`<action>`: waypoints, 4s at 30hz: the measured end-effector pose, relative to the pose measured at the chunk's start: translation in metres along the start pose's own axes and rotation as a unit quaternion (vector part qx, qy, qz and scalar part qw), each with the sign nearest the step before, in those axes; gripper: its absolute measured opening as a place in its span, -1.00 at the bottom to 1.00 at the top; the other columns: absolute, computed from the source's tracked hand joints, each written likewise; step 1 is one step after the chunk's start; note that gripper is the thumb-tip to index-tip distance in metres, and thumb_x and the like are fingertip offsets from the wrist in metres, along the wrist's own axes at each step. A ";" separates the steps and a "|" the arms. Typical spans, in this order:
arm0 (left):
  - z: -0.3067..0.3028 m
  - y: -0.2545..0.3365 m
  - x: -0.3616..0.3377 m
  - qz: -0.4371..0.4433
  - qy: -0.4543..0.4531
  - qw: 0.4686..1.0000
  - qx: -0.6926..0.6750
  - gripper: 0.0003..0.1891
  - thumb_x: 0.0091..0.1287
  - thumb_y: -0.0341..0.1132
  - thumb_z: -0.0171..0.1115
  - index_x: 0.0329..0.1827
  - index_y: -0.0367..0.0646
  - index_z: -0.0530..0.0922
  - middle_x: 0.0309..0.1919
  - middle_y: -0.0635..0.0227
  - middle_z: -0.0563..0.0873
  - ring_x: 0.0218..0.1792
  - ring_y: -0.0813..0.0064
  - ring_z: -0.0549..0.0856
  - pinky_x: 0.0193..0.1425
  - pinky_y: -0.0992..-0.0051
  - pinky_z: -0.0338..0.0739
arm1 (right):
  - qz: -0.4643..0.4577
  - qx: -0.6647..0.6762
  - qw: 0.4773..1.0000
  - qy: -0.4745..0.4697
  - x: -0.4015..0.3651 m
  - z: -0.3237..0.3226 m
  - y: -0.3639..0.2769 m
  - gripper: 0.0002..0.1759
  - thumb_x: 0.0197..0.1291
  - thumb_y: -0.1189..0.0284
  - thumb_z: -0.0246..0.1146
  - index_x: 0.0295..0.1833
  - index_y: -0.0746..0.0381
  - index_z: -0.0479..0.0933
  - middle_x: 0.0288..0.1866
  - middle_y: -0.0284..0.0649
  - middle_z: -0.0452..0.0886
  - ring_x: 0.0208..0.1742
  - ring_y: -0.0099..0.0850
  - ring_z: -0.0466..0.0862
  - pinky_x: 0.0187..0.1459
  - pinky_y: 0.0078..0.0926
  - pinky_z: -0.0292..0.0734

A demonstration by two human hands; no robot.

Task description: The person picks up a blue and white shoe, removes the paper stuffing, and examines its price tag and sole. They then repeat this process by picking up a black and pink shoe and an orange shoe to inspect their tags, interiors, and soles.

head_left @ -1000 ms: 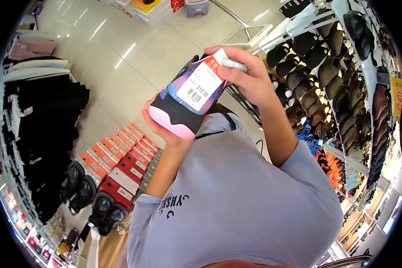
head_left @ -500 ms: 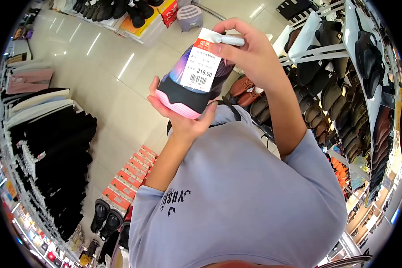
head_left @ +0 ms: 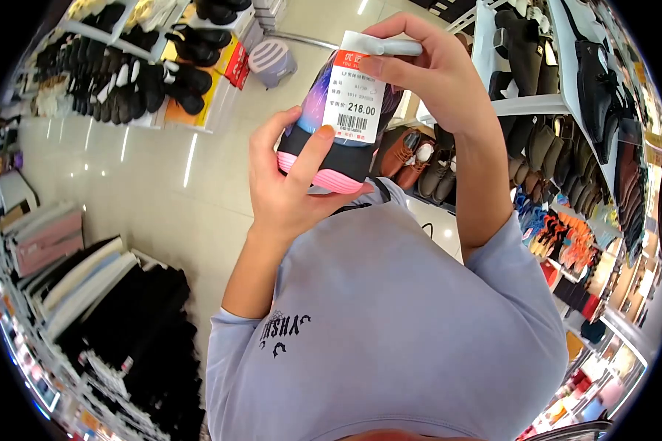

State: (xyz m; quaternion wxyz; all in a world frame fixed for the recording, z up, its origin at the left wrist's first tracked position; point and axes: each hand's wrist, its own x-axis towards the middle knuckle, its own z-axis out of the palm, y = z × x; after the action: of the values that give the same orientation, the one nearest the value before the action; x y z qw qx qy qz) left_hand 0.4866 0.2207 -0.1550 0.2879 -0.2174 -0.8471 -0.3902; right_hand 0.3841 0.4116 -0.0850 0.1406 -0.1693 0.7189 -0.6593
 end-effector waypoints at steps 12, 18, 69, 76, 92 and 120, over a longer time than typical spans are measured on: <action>-0.018 -0.137 0.089 0.077 0.057 0.995 -0.028 -0.18 -0.21 -0.05 0.64 0.17 0.03 0.42 0.14 0.01 0.39 0.06 0.03 0.50 -0.01 0.24 0.50 | -0.077 0.037 0.986 0.144 0.118 0.056 0.002 -0.50 0.17 0.51 0.33 0.19 0.31 0.34 -0.06 -0.16 0.61 -0.01 -0.44 0.65 -0.02 -0.49 0.59; -0.011 -0.166 0.123 0.083 0.047 0.994 -0.055 -0.13 -0.19 0.01 0.63 0.18 -0.09 0.35 0.11 -0.02 0.37 0.06 0.05 0.48 -0.02 0.21 0.48 | -0.032 0.073 0.987 0.140 0.147 0.053 -0.011 0.09 0.05 0.65 0.38 0.53 0.31 -0.24 0.13 -0.07 0.52 0.09 -0.43 0.55 0.15 -0.45 0.43; 0.220 -0.148 0.272 0.415 -0.444 0.557 -0.566 0.02 -0.27 -0.10 0.71 0.27 0.01 0.22 0.23 -0.01 0.20 0.20 0.01 0.36 0.10 0.20 0.50 | -0.029 -0.029 0.422 0.906 0.110 0.020 0.016 -0.60 0.44 0.30 0.03 0.26 0.28 0.33 -0.16 -0.24 0.59 -0.12 -0.59 0.56 -0.07 -0.62 0.48; 0.179 -0.129 0.216 0.379 -0.467 0.464 -0.650 -0.15 -0.24 -0.08 0.68 0.17 -0.01 0.41 0.16 -0.01 0.30 0.08 -0.02 0.45 -0.03 0.18 0.53 | -0.052 -0.048 0.269 0.960 0.082 0.097 0.011 -0.64 0.41 0.23 0.11 0.09 0.31 0.40 -0.23 -0.23 0.62 -0.23 -0.63 0.60 -0.20 -0.68 0.50; 0.044 0.010 0.009 0.476 -0.457 0.323 -0.678 0.02 -0.30 -0.02 0.71 0.27 0.01 0.26 0.19 -0.03 0.27 0.16 0.03 0.41 0.07 0.19 0.46 | 0.002 -0.109 0.092 0.990 -0.108 0.295 -0.031 -0.58 0.38 0.20 0.16 0.15 0.30 0.50 -0.23 -0.30 0.64 -0.26 -0.66 0.61 -0.23 -0.70 0.49; 0.091 0.166 -0.121 0.483 -0.553 0.269 -0.623 -0.01 -0.27 -0.15 0.70 0.26 -0.10 0.26 0.22 -0.07 0.26 0.18 -0.01 0.41 0.04 0.21 0.56 | 0.101 -0.126 0.138 0.977 -0.334 0.295 0.002 -0.72 0.34 0.52 0.09 0.10 0.41 0.47 -0.07 -0.06 0.68 -0.06 -0.44 0.67 -0.05 -0.46 0.62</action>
State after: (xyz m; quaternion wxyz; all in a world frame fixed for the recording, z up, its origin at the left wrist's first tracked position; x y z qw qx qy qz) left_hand 0.6452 0.3744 -0.1936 -0.3383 -0.8631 -0.0392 -0.3730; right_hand 0.8110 0.2888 -0.1206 -0.6381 0.6755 0.3367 -0.1519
